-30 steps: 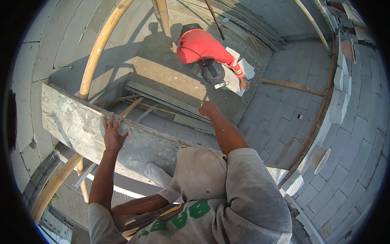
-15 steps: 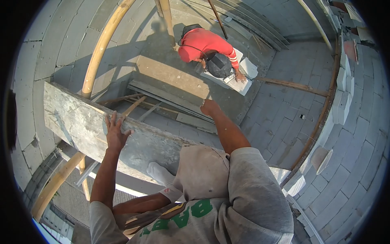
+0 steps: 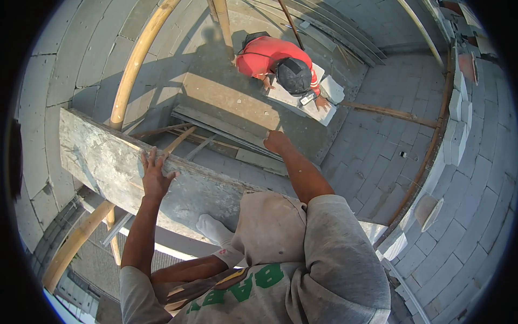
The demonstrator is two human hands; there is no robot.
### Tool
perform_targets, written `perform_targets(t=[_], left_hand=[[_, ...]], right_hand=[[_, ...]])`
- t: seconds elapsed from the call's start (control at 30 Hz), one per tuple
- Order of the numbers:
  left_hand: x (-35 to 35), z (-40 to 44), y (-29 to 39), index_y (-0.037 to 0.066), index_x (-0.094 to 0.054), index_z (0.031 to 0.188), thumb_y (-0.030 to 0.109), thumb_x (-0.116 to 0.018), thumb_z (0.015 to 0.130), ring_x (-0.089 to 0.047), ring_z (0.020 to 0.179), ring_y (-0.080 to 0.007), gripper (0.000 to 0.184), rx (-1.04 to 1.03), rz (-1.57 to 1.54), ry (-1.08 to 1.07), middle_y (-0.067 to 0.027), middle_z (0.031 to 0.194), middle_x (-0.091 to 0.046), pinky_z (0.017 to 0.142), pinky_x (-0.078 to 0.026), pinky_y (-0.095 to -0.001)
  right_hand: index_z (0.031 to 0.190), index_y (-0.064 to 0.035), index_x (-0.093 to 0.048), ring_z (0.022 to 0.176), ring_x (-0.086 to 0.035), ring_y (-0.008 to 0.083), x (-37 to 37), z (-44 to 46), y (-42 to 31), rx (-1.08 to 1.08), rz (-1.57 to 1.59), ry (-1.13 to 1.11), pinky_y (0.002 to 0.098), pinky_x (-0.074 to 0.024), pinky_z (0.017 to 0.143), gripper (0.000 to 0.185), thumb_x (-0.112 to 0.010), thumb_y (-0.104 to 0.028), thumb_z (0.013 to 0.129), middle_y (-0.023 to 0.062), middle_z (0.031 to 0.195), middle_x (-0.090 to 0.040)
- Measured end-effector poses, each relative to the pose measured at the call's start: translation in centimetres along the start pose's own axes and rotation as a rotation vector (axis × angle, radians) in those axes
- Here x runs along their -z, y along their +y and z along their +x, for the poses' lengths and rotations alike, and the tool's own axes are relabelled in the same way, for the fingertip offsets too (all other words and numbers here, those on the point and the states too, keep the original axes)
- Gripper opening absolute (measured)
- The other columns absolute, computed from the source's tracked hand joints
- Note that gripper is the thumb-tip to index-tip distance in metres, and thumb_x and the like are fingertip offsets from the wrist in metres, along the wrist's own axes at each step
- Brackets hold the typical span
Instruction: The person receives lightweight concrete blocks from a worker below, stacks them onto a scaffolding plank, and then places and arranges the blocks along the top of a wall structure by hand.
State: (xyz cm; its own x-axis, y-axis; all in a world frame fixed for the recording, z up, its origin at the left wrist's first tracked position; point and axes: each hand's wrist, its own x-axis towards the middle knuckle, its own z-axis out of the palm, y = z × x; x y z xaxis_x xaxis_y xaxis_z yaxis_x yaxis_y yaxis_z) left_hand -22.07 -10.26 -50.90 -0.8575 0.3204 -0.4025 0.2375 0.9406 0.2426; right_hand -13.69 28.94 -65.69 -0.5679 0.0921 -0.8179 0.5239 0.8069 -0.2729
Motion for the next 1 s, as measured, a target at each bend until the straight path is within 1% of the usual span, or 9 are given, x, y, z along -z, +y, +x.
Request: perform_targets(t=[0.07, 0.17, 0.37, 0.47, 0.57, 0.67, 0.77, 0.87, 1.0], left_hand=[[0.1, -0.1, 0.1, 0.011, -0.058, 0.119, 0.03, -0.082, 0.061, -0.016, 0.137, -0.0414, 0.065, -0.003, 0.006, 0.003, -0.0125, 0.145, -0.031, 0.106, -0.032, -0.0483], [-0.4, -0.1, -0.4, 0.016, -0.053, 0.123, 0.026, -0.083, 0.062, -0.016, 0.136, -0.0439, 0.069, -0.015, 0.015, -0.003, -0.0116, 0.146, -0.029, 0.104, -0.035, -0.05], [-0.1, -0.1, -0.1, 0.016, -0.052, 0.124, 0.025, -0.083, 0.062, -0.016, 0.136, -0.044, 0.069, 0.003, 0.005, -0.016, -0.012, 0.145, -0.029, 0.104, -0.035, -0.05], [0.0, 0.0, 0.0, 0.011, -0.057, 0.121, 0.029, -0.082, 0.062, -0.015, 0.136, -0.0429, 0.066, 0.0, -0.012, -0.008, -0.0132, 0.145, -0.03, 0.106, -0.032, -0.0491], [-0.2, 0.0, -0.2, 0.011, -0.057, 0.121, 0.03, -0.082, 0.062, -0.015, 0.136, -0.0432, 0.066, -0.014, -0.014, 0.007, -0.0131, 0.145, -0.03, 0.106, -0.031, -0.0492], [-0.2, 0.0, -0.2, 0.012, -0.057, 0.121, 0.03, -0.082, 0.062, -0.015, 0.136, -0.0435, 0.067, -0.002, -0.021, -0.004, -0.0132, 0.144, -0.031, 0.107, -0.03, -0.0494], [-0.4, -0.1, -0.5, 0.015, -0.052, 0.125, 0.028, -0.082, 0.063, -0.016, 0.135, -0.045, 0.07, -0.035, 0.022, 0.004, -0.014, 0.145, -0.03, 0.105, -0.034, -0.0502], [-0.3, 0.0, -0.4, 0.013, -0.057, 0.121, 0.03, -0.082, 0.062, -0.015, 0.136, -0.0434, 0.066, -0.012, -0.016, 0.003, -0.0128, 0.144, -0.03, 0.108, -0.029, -0.0499], [0.0, 0.0, -0.2, 0.014, -0.056, 0.122, 0.031, -0.082, 0.063, -0.015, 0.136, -0.0433, 0.067, -0.003, -0.022, -0.014, -0.0127, 0.144, -0.03, 0.107, -0.029, -0.0502]], right_hand=[[0.118, 0.0022, -0.056, 0.101, -0.058, 0.0408, -0.4, 0.3, 0.0, 0.0, 0.012, 0.007, 0.0442, -0.0461, 0.09, 0.052, -0.052, -0.032, 0.08, 0.0279, 0.106, -0.06], [0.118, 0.0026, -0.056, 0.102, -0.057, 0.0406, -0.2, 0.4, -0.4, -0.007, -0.014, -0.025, 0.0441, -0.0463, 0.09, 0.053, -0.054, -0.034, 0.08, 0.0275, 0.107, -0.06], [0.112, 0.0005, -0.059, 0.102, -0.058, 0.0391, -0.7, 0.5, -0.4, -0.014, -0.01, -0.015, 0.044, -0.0469, 0.088, 0.047, -0.056, -0.034, 0.08, 0.0259, 0.107, -0.061], [0.111, 0.0006, -0.059, 0.102, -0.058, 0.0384, -0.7, 0.5, -0.2, 0.022, -0.023, -0.034, 0.044, -0.0466, 0.088, 0.045, -0.056, -0.033, 0.08, 0.0253, 0.107, -0.061], [0.112, -0.0005, -0.057, 0.099, -0.059, 0.0379, -1.2, 0.4, 0.1, 0.049, 0.023, 0.044, 0.0437, -0.0472, 0.087, 0.044, -0.059, -0.03, 0.08, 0.0242, 0.105, -0.061], [0.121, -0.0023, -0.052, 0.108, -0.055, 0.0342, 1.2, -2.5, -2.6, 0.045, -0.018, 0.253, 0.0428, -0.0456, 0.089, 0.049, -0.059, -0.032, 0.082, 0.0205, 0.115, -0.056], [0.134, -0.0071, -0.039, 0.121, -0.043, 0.0333, 2.6, -4.0, -4.5, 0.124, -0.098, 0.457, 0.0436, -0.0375, 0.098, 0.07, -0.066, -0.04, 0.078, 0.0177, 0.128, -0.044], [0.142, -0.0089, -0.026, 0.132, -0.026, 0.0342, 3.7, -4.9, -6.0, 0.233, -0.135, 0.58, 0.0459, -0.0261, 0.106, 0.09, -0.07, -0.046, 0.073, 0.0176, 0.141, -0.028], [0.146, -0.0118, -0.017, 0.135, -0.017, 0.0398, 3.7, -5.5, -7.7, 0.302, -0.269, 0.598, 0.0532, -0.0189, 0.107, 0.102, -0.073, -0.047, 0.069, 0.0209, 0.146, -0.018]])
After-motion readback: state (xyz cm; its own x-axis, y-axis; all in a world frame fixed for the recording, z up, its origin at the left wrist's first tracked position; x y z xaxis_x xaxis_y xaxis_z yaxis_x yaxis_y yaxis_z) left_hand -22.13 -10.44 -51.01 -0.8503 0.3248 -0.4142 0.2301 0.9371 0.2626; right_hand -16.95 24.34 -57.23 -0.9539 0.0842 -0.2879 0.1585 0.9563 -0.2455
